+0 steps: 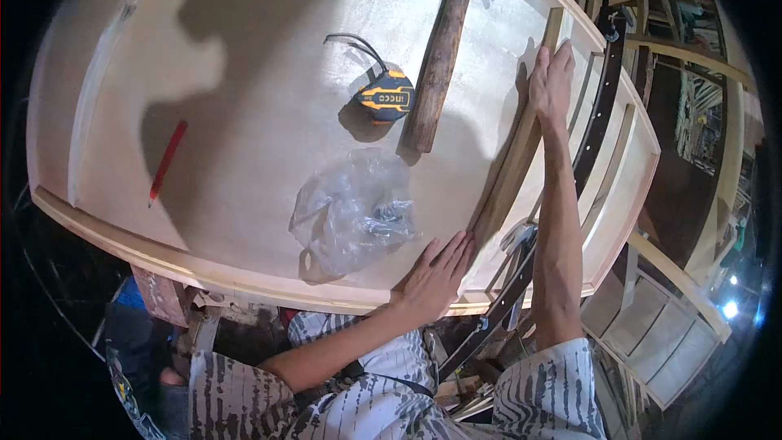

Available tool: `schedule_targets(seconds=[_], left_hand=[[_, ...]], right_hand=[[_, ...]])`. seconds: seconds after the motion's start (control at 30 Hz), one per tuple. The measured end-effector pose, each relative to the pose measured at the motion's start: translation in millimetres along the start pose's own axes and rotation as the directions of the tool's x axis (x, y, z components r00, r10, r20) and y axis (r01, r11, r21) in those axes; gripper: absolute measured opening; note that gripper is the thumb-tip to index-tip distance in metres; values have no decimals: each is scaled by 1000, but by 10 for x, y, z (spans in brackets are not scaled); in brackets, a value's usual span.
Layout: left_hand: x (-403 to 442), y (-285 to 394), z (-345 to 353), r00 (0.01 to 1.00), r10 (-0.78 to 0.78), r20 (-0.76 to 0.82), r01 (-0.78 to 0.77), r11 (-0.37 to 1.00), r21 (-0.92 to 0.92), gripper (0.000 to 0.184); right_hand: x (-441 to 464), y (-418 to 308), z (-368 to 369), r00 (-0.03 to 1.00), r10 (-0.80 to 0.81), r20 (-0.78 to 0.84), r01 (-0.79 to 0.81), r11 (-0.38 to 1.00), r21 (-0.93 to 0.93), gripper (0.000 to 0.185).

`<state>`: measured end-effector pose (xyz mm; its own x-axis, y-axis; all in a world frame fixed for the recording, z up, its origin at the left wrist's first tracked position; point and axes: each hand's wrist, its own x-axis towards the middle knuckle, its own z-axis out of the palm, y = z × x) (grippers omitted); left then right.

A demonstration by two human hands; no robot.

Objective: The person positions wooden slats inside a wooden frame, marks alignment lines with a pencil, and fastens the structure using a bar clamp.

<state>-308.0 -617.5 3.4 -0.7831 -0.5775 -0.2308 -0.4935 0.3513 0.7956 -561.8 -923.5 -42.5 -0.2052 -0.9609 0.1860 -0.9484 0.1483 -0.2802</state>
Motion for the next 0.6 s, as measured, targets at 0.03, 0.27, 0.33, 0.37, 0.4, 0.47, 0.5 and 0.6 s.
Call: schedule_targets(seconds=[0.03,0.27,0.33,0.37,0.4,0.47,0.5,0.6], left_hand=[[-16,12,24,1000,5,-6,-5,999,32,95],[-8,-37,-117,996,63,-58,-64,998,-25,88],[8,-28,-81,996,-13,-93,-2,988,-153,86],[21,-28,-67,995,-1,-97,-12,990,-138,86],[31,-19,-34,991,-33,-131,11,986,-169,88],[38,39,-35,987,-53,-150,23,980,-196,91],[46,64,-30,988,-79,-130,47,971,-236,92],[142,128,-32,986,-122,-116,92,966,-240,95]], right_hand=[[-1,-14,-22,1000,4,-9,-4,1000,8,69],[-690,-42,-128,968,250,-15,-244,926,-288,85],[-1196,-206,-270,942,336,-4,-331,923,-195,73],[-1304,-303,-330,930,368,-10,-365,920,-141,66],[-1281,-317,-418,929,371,-22,-370,919,-133,66],[-1232,-457,-751,769,566,298,-640,686,346,52],[-1312,-330,-737,762,581,287,-648,678,348,52],[-1328,33,-612,845,494,205,-534,763,363,49]])
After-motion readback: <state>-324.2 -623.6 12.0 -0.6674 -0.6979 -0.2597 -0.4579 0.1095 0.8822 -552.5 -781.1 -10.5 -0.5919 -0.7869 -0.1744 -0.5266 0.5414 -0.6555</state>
